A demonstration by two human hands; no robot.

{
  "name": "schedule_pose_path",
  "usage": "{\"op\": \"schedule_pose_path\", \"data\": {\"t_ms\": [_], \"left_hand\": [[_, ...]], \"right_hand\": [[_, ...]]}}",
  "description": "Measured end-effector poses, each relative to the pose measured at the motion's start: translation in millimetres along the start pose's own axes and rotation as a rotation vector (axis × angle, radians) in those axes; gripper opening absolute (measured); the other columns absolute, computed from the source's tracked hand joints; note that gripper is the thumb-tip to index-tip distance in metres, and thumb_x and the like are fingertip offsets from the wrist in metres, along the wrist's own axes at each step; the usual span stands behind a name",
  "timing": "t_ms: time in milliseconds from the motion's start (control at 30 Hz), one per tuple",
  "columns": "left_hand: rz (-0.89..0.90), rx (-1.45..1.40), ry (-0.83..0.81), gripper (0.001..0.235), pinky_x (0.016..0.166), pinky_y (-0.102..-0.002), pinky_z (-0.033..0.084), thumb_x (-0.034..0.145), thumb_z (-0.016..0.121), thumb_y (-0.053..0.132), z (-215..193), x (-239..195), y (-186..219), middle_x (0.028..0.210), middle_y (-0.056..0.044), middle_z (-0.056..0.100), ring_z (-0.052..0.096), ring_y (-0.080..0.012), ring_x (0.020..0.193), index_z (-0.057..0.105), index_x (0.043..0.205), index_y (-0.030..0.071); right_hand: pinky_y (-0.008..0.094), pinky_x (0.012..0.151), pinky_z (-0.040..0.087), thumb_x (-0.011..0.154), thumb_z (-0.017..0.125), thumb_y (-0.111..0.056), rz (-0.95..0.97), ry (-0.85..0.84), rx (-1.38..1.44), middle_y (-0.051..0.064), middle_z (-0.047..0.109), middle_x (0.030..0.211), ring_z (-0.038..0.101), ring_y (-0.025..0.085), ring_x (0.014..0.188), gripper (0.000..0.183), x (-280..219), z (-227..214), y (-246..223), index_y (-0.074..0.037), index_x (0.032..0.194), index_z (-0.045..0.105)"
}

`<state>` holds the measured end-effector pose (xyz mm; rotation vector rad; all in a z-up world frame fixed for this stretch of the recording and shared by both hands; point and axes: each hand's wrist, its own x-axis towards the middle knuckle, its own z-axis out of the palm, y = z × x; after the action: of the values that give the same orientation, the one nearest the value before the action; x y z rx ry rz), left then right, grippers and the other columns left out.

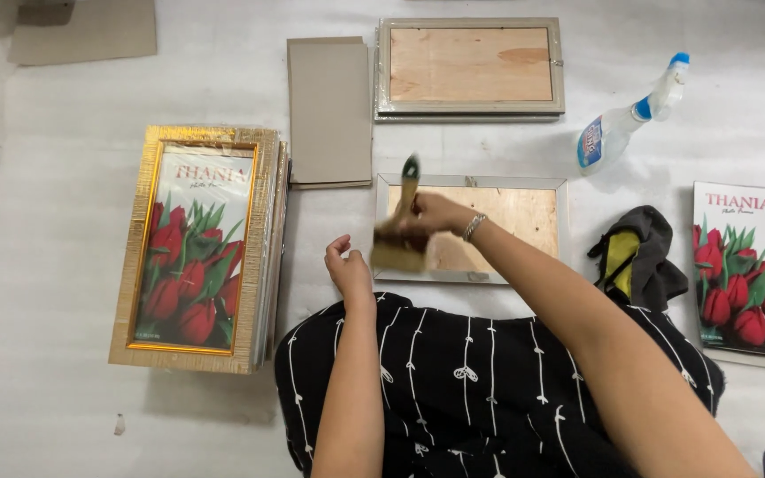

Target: Cleaning a picture frame with a cloth and then assembling it with backing materials and using a brush.

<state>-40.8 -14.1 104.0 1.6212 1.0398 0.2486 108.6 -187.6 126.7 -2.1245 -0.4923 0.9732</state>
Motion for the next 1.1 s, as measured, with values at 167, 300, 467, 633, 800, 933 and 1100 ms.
{"op": "schedule_pose_path", "data": {"t_ms": [167,300,467,633,800,933,1100], "left_hand": [[-0.078,-0.053,-0.049,0.037,0.091,-0.033,0.049,0.084,0.055,0.003,-1.2,-7.1,5.5,0.117,-0.004,0.059,0.057,-0.0195,0.101,0.065,0.116,0.019],[-0.091,-0.092,-0.093,0.035,0.091,-0.036,0.051,0.085,0.056,0.004,11.8,14.8,-21.3,0.117,-0.008,0.059,0.059,-0.0208,0.102,0.067,0.115,0.015],[-0.084,-0.067,-0.109,0.032,0.088,-0.035,0.052,0.085,0.058,0.01,11.6,17.3,-26.8,0.112,-0.008,0.063,0.063,-0.0207,0.1,0.069,0.114,0.015],[-0.097,-0.081,-0.127,0.025,0.082,-0.032,0.053,0.086,0.061,0.017,10.2,13.7,-25.9,0.103,-0.004,0.065,0.063,-0.0173,0.091,0.072,0.109,0.018],[-0.103,-0.091,-0.141,0.021,0.074,-0.028,0.055,0.085,0.064,0.024,25.5,20.9,-38.0,0.095,0.002,0.064,0.064,-0.0126,0.078,0.073,0.105,0.023],[-0.113,-0.084,-0.156,0.023,0.072,-0.028,0.054,0.086,0.062,0.024,21.1,10.4,-20.4,0.094,0.001,0.062,0.063,-0.0127,0.077,0.073,0.106,0.021],[-0.081,-0.074,-0.142,0.024,0.07,-0.028,0.052,0.087,0.062,0.022,16.3,24.0,-34.3,0.087,-0.001,0.061,0.062,-0.0135,0.076,0.073,0.107,0.017]], "right_hand": [[0.047,0.098,0.055,0.09,0.073,-0.048,0.134,0.682,0.04,0.009,0.075,0.113,0.07,0.031,0.11,0.046,38.0,-21.9,-4.6,-0.014,0.121,0.064],[0.046,0.097,0.058,0.089,0.073,-0.026,-0.071,0.86,0.29,0.025,0.069,0.119,0.068,0.042,0.112,0.055,14.4,-9.0,-51.8,-0.015,0.139,0.056],[0.043,0.103,0.054,0.085,0.075,-0.037,0.064,0.827,0.328,0.01,0.073,0.117,0.068,0.028,0.115,0.047,-12.1,0.8,7.3,-0.023,0.129,0.065],[0.046,0.097,0.057,0.084,0.076,-0.036,0.265,1.055,0.337,0.009,0.073,0.115,0.069,0.028,0.112,0.049,-93.9,-45.0,70.4,-0.015,0.127,0.065],[0.042,0.076,0.062,0.081,0.083,-0.04,0.589,1.438,0.1,0.006,0.077,0.093,0.074,0.026,0.093,0.038,-161.3,-95.6,169.6,-0.015,0.107,0.072],[0.044,0.083,0.06,0.083,0.075,-0.055,0.667,1.413,0.088,-0.002,0.077,0.098,0.075,0.023,0.092,0.038,-158.1,-65.4,112.3,-0.028,0.109,0.073],[0.048,0.087,0.061,0.088,0.082,-0.029,0.105,0.997,0.821,0.018,0.068,0.127,0.069,0.033,0.108,0.056,-96.8,30.2,-25.1,-0.01,0.136,0.062]]}}
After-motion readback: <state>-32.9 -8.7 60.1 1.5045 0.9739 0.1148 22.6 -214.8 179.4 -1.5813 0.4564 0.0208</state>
